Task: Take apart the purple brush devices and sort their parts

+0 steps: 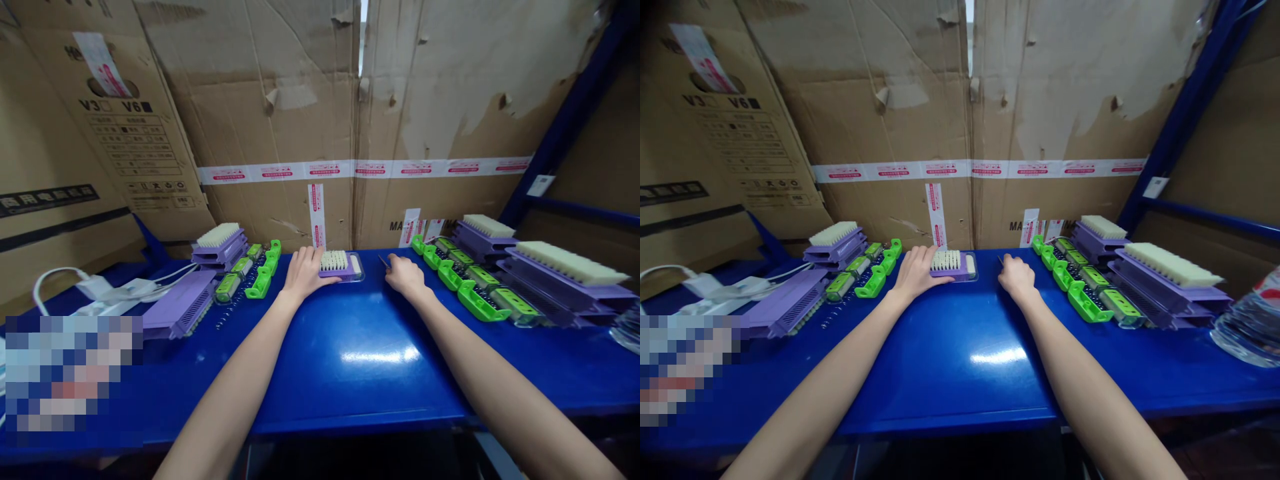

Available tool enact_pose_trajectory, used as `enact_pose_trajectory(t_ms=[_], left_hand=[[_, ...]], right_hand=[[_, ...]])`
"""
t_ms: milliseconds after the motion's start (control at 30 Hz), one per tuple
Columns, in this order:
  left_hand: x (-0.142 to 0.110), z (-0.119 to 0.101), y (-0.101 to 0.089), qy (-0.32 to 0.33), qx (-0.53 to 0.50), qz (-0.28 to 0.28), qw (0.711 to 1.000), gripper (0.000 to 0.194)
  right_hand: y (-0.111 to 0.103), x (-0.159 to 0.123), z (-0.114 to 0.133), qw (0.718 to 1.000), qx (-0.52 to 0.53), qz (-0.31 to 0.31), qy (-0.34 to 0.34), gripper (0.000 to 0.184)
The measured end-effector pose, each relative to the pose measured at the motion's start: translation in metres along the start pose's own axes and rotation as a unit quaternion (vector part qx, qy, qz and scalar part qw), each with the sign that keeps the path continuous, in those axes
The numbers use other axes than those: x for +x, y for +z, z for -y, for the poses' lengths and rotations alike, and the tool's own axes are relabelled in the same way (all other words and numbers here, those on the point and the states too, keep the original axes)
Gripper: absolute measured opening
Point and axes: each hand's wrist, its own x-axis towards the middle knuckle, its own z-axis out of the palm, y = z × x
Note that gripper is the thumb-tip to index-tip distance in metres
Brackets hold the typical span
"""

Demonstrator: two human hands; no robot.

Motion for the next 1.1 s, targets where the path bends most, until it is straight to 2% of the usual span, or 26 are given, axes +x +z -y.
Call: enact_pose_trajectory(t_ms=[300, 433, 600, 800, 1100], left_hand=[[0.001, -0.003, -0.002, -0.011, 0.036, 0.005, 0.999, 0.060], [0.001, -0.003, -0.003, -0.033, 0.023, 0.002, 0.999, 0.064], [0.002, -0.003, -0.002, -0.099, 0.020, 0.051, 0.994, 0.064], [0.002, -0.003, -0.001, -0.091, 0.026, 0.051, 0.994, 0.064], [0.002, -0.003, -0.003, -0.100, 0.012, 0.068, 0.993, 0.067]], right_hand=[[-0.009, -0.009, 0.019, 0.992, 0.053, -0.089, -0.077, 0.039], [-0.010, -0.013, 0.025, 0.990, 0.060, -0.087, -0.098, 0.038], [-0.009, -0.013, 0.025, 0.987, 0.064, -0.090, -0.121, 0.039], [-0.007, -0.013, 0.026, 0.983, 0.068, -0.093, -0.145, 0.038], [-0.005, -0.013, 0.025, 0.985, 0.056, -0.087, -0.137, 0.039]])
